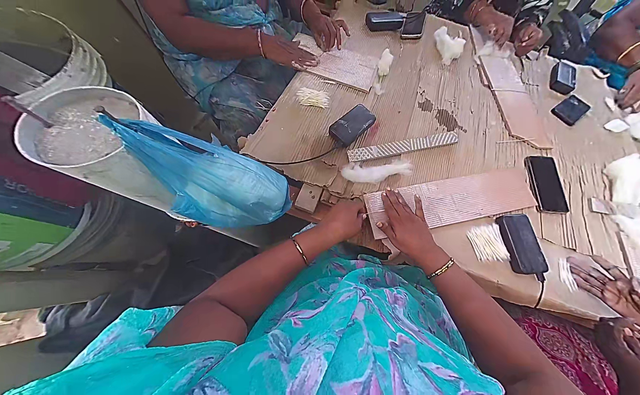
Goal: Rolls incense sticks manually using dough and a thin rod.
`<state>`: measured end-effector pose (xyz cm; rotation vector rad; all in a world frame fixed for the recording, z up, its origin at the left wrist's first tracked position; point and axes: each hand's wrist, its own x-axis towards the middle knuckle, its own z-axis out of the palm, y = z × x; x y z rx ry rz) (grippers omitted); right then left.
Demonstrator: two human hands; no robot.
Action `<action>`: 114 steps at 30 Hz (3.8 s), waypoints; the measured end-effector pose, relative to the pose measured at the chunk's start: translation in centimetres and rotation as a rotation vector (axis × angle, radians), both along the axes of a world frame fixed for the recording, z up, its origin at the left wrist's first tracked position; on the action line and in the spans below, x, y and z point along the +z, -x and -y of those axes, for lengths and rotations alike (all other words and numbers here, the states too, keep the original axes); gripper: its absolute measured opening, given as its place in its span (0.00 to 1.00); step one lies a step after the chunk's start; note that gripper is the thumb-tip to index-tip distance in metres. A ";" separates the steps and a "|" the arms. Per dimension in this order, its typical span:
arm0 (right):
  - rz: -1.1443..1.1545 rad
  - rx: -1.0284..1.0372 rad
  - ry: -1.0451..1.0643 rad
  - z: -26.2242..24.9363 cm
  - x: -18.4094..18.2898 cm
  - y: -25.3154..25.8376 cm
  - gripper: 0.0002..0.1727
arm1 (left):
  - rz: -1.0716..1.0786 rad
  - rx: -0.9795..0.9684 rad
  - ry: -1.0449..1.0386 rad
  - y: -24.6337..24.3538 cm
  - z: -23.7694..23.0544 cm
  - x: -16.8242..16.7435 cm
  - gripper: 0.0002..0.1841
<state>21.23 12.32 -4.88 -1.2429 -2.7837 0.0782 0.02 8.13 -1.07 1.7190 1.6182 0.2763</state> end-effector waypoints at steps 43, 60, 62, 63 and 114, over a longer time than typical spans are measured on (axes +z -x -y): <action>-0.426 -0.738 -0.332 8.0 3.5 -14.7 0.12 | 0.044 -0.172 -0.113 -3.3 6.9 2.3 0.14; -0.364 -0.829 -0.122 7.3 2.3 -17.0 0.13 | 0.071 -0.202 -0.072 -2.6 7.2 0.6 0.14; -0.328 -0.784 -0.149 7.8 1.9 -17.3 0.12 | 0.084 -0.203 -0.060 -2.3 7.2 0.3 0.14; -0.355 -0.779 -0.192 8.0 1.7 -17.4 0.12 | 0.094 -0.198 -0.047 -2.2 7.1 0.3 0.14; -0.729 -0.623 -0.038 -10.5 1.7 -0.3 0.10 | 0.040 0.112 -0.311 -3.4 -13.4 -2.8 0.16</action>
